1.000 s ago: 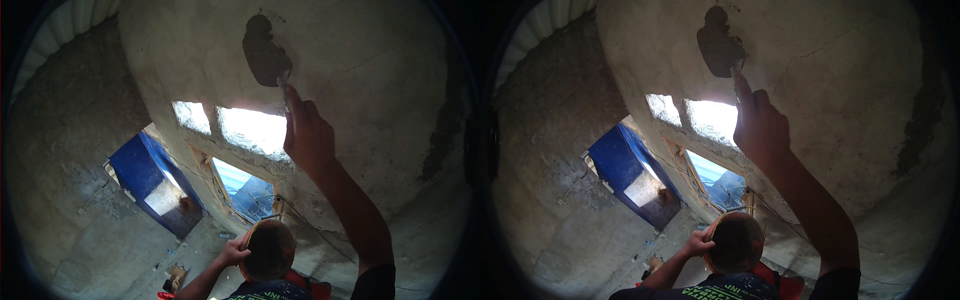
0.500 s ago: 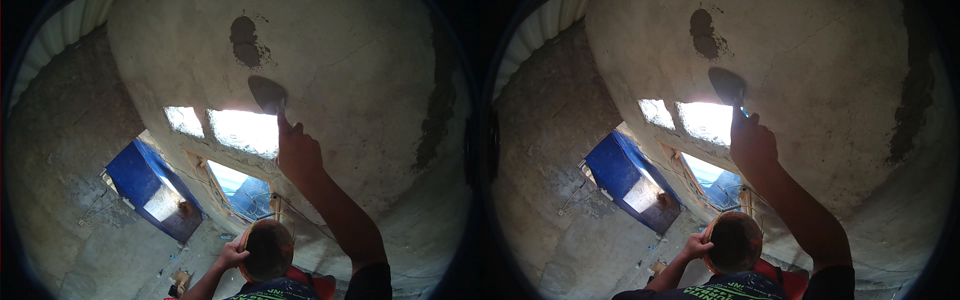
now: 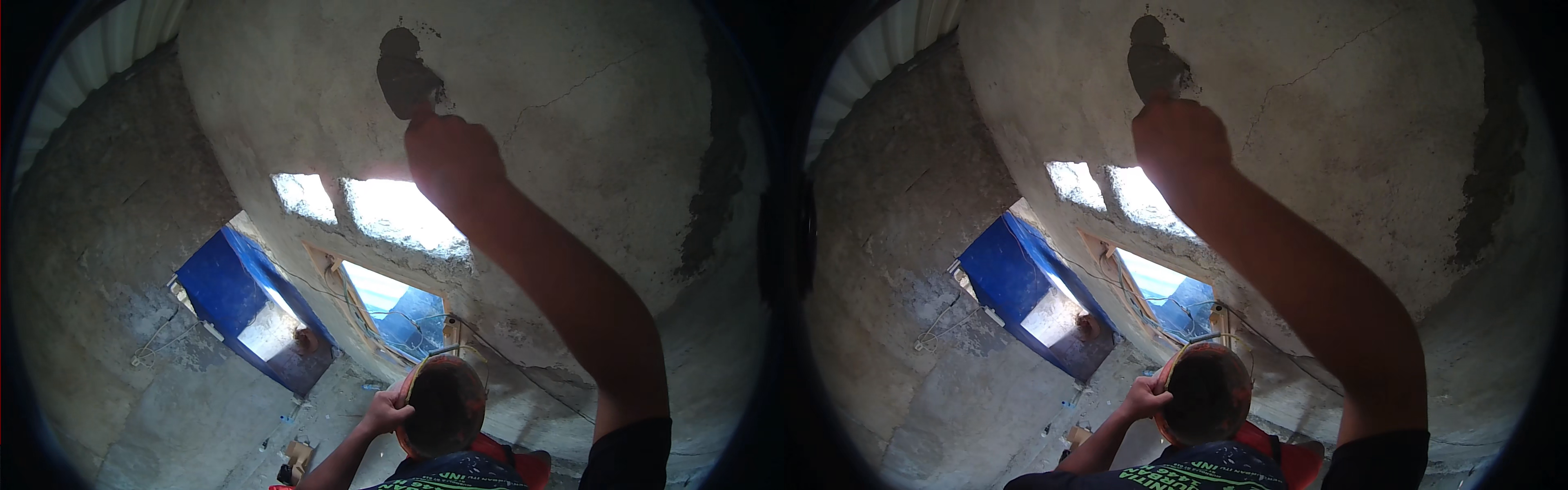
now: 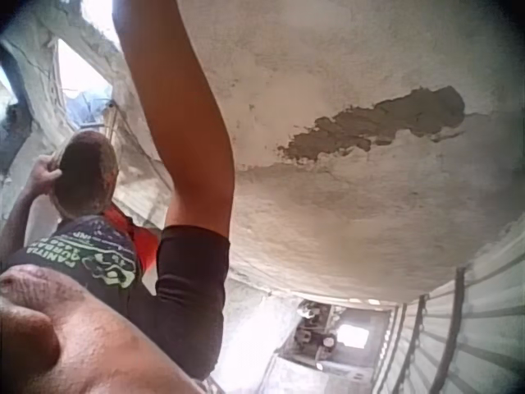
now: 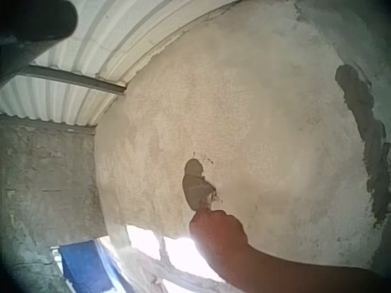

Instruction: Applying mortar to a concrete wall using a trowel to patch cracks and holes.

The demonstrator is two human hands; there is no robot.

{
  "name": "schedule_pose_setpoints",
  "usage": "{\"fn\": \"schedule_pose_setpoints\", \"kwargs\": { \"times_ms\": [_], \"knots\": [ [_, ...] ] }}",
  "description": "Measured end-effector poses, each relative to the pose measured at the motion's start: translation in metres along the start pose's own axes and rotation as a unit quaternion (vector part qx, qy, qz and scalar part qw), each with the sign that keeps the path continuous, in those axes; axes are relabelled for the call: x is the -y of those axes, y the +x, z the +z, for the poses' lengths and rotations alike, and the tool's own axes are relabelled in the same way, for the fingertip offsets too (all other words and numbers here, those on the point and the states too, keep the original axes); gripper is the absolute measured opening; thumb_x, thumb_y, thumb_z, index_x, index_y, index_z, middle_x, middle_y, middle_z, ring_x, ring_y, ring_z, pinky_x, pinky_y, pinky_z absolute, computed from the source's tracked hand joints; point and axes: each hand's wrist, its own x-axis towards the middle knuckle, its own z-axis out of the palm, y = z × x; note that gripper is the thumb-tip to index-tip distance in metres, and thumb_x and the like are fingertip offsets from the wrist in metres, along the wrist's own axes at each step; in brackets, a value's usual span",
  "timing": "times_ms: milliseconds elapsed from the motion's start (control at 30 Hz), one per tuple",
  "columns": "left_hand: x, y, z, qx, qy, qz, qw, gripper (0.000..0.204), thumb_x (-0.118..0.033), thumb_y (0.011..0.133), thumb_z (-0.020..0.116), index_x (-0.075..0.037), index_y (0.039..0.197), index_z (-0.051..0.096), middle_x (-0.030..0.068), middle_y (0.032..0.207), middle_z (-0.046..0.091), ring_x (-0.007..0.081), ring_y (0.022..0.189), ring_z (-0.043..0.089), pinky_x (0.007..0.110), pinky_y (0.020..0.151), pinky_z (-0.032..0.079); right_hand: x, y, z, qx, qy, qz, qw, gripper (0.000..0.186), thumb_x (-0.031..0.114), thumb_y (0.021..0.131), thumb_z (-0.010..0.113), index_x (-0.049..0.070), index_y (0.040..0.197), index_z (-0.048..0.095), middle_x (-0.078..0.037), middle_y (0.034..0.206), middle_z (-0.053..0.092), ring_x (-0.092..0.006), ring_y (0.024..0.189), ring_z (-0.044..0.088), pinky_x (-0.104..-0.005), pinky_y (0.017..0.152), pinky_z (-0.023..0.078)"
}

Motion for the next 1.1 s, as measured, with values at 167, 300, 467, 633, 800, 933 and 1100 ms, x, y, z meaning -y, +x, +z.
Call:
{"fn": "schedule_pose_setpoints", "kwargs": {
  "times_ms": [167,300,467,633,800,933,1100],
  "knots": [
    [0.003,-0.004,-0.004,-0.014,-0.019,-0.005,1.0,0.036,-0.016,0.082,0.077,-0.005,0.058,0.052,-0.0041,0.058,0.054,0.0048,0.055,0.051,0.027,0.048,0.044,0.004,-0.019,0.029,0.004,0.006,-0.011,1.0,0.036,0.008,0.093,0.066,-0.012,0.123,0.064,-0.019,0.086,0.072,-0.0275,0.079,0.076,-0.0365,0.061,0.064],
    [-0.006,-0.011,-0.009,-0.027,-0.022,-0.036,0.999,0.037,-0.014,0.083,0.076,-0.005,0.058,0.051,-0.0025,0.057,0.056,0.0063,0.051,0.053,0.028,0.045,0.045,-0.002,-0.046,0.035,0.043,0.008,-0.003,0.999,0.046,0.01,0.094,0.064,-0.01,0.135,0.058,-0.019,0.084,0.072,-0.0256,0.071,0.075,-0.0366,0.056,0.062],
    [0.016,-0.015,-0.009,-0.052,-0.033,-0.025,0.998,0.036,-0.013,0.083,0.076,-0.006,0.058,0.051,-0.0007,0.056,0.058,0.0086,0.046,0.056,0.029,0.041,0.047,-0.008,-0.056,0.039,-0.022,-0.064,-0.022,0.997,0.051,0.013,0.093,0.064,-0.002,0.141,0.057,-0.016,0.081,0.069,-0.0225,0.065,0.073,-0.0344,0.05,0.059],
    [0.012,-0.004,-0.007,-0.016,-0.007,-0.021,1.0,0.034,-0.013,0.083,0.075,-0.006,0.058,0.052,-0.0004,0.057,0.059,0.0084,0.047,0.056,0.029,0.041,0.047,-0.025,-0.055,0.068,-0.063,-0.165,-0.013,0.984,0.054,0.014,0.091,0.066,0.004,0.144,0.058,-0.014,0.08,0.066,-0.0184,0.06,0.071,-0.0307,0.048,0.057],
    [0.015,-0.006,-0.01,-0.02,-0.032,-0.027,0.999,0.033,-0.012,0.083,0.074,-0.006,0.058,0.054,0.0005,0.056,0.059,0.0088,0.046,0.057,0.028,0.041,0.047,-0.031,-0.097,0.071,-0.006,-0.175,-0.001,0.984,0.06,0.015,0.09,0.068,0.006,0.148,0.054,-0.013,0.083,0.066,-0.0181,0.061,0.071,-0.0306,0.048,0.057],
    [0.008,-0.015,-0.009,-0.05,-0.037,-0.047,0.997,0.035,-0.014,0.081,0.075,-0.004,0.056,0.052,-0.0011,0.054,0.056,0.0069,0.048,0.053,0.028,0.044,0.046,-0.031,-0.124,0.047,0.119,-0.106,0.008,0.987,0.062,0.015,0.092,0.067,0.005,0.151,0.05,-0.015,0.083,0.067,-0.0208,0.064,0.073,-0.0332,0.051,0.059],
    [-0.001,-0.012,-0.006,-0.049,-0.025,-0.056,0.997,0.035,-0.016,0.078,0.076,-0.002,0.056,0.053,-0.0018,0.052,0.053,0.0051,0.051,0.051,0.029,0.049,0.046,-0.022,-0.08,0.029,0.046,0.008,0.027,0.999,0.059,0.017,0.097,0.062,0.003,0.152,0.046,-0.018,0.086,0.067,-0.0257,0.066,0.073,-0.039,0.053,0.06]
  ]
}}
